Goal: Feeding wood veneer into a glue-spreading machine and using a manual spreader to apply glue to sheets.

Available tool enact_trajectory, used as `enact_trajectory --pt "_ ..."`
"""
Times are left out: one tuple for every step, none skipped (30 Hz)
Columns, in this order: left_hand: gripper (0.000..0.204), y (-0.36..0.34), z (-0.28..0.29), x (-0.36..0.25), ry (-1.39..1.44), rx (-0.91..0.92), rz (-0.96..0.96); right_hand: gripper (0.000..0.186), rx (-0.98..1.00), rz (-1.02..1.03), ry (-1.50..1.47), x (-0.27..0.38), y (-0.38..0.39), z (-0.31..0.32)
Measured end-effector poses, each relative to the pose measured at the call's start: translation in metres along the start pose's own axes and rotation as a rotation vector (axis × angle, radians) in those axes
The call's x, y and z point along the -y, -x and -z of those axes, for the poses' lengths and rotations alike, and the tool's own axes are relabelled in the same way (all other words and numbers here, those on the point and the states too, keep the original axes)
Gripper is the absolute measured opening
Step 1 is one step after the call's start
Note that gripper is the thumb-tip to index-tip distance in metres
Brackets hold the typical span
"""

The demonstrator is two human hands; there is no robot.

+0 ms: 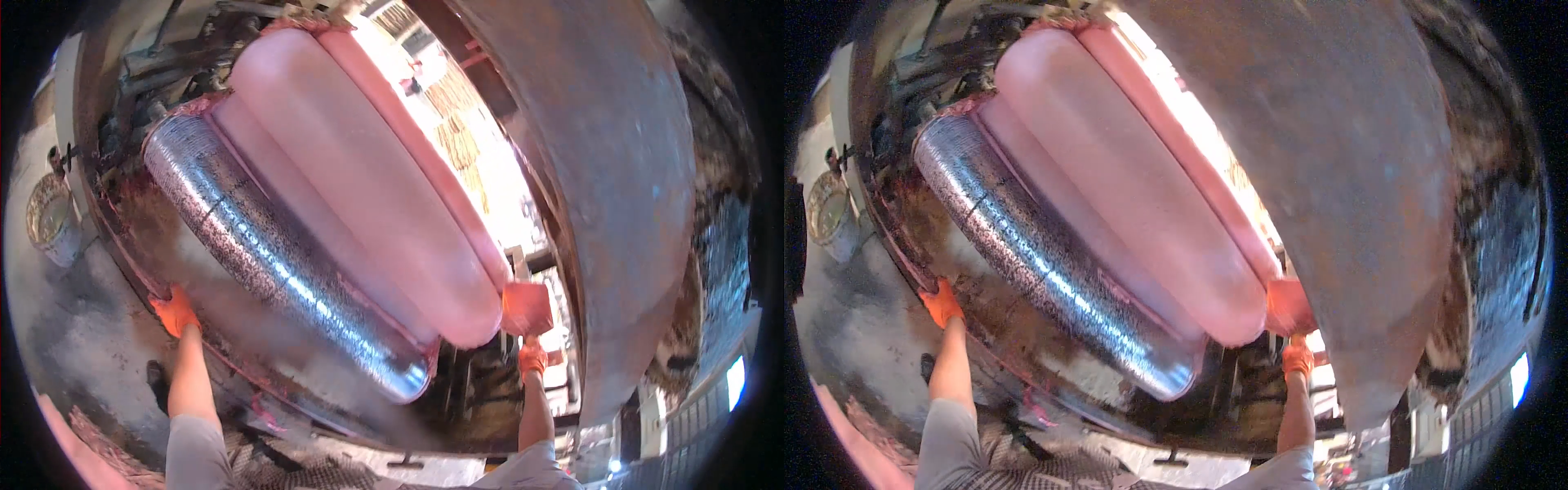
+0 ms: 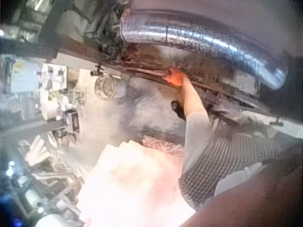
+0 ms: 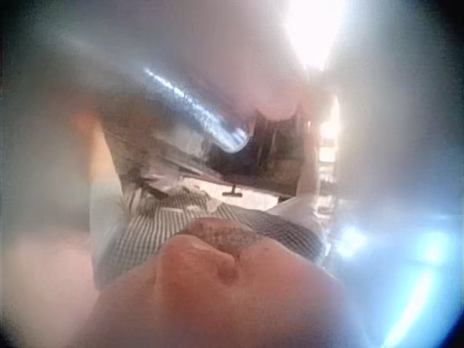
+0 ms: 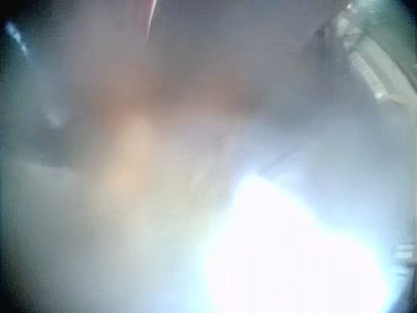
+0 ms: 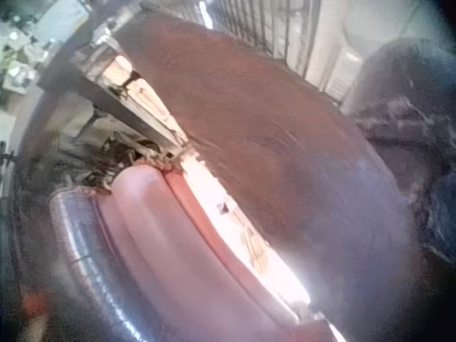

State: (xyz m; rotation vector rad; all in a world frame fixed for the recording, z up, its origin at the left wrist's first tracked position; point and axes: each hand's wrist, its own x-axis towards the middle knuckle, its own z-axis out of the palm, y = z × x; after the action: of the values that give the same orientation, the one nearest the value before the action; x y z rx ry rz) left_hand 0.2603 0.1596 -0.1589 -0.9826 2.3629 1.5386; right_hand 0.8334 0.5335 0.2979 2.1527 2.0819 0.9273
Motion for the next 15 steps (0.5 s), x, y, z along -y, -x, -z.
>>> enact_trajectory --pt "0.080 -0.001 -0.002 0.001 0.023 -0.017 0.028 0.027 0.029 0.009 0.061 -0.016 -0.030 -0.015" --pt "0.079 -0.002 -0.007 0.002 0.003 -0.017 0.025 0.027 0.002 0.032 0.058 -0.028 -0.060 -0.040" --pt "0.078 -0.001 -0.012 0.001 -0.019 -0.003 0.018 0.030 -0.044 0.075 0.201 -0.045 -0.086 -0.067" --pt "0.077 0.012 -0.004 -0.016 -0.024 0.101 0.045 0.033 -0.084 0.104 0.346 -0.057 -0.104 -0.083" --pt "0.077 0.021 -0.009 -0.020 -0.010 0.111 0.054 0.031 -0.083 0.100 0.367 -0.068 -0.125 -0.096" --pt "0.076 0.012 0.002 -0.010 0.054 0.086 0.036 0.029 -0.037 0.142 0.310 -0.046 -0.147 -0.109" --pt "0.076 0.008 0.000 -0.006 0.131 0.079 0.001 0.027 0.003 0.153 0.232 -0.037 -0.165 -0.119" --pt "0.076 -0.001 -0.007 0.001 0.140 0.061 0.001 0.025 0.048 0.163 0.140 -0.028 -0.183 -0.127" --pt "0.076 -0.012 -0.014 0.012 0.046 0.001 0.020 0.024 0.103 0.178 0.033 -0.014 -0.200 -0.137" --pt "0.076 -0.016 -0.019 0.021 -0.055 -0.041 0.042 0.023 0.156 0.178 -0.060 -0.009 -0.219 -0.146" --pt "0.076 -0.014 -0.015 0.024 -0.052 -0.042 0.050 0.022 0.199 0.189 -0.136 -0.008 -0.235 -0.151" --pt "0.076 -0.013 -0.008 0.021 -0.016 -0.033 0.043 0.022 0.241 0.203 -0.204 -0.006 -0.247 -0.164" --pt "0.077 -0.016 0.001 0.021 0.006 -0.036 0.035 0.022 0.298 0.241 -0.258 0.001 -0.258 -0.190" --pt "0.077 -0.017 0.002 0.021 0.021 -0.030 0.038 0.023 0.327 0.261 -0.309 -0.003 -0.267 -0.194" --pt "0.077 -0.014 -0.016 0.020 0.037 0.050 0.045 0.024 0.325 0.329 -0.350 -0.036 -0.286 -0.195"
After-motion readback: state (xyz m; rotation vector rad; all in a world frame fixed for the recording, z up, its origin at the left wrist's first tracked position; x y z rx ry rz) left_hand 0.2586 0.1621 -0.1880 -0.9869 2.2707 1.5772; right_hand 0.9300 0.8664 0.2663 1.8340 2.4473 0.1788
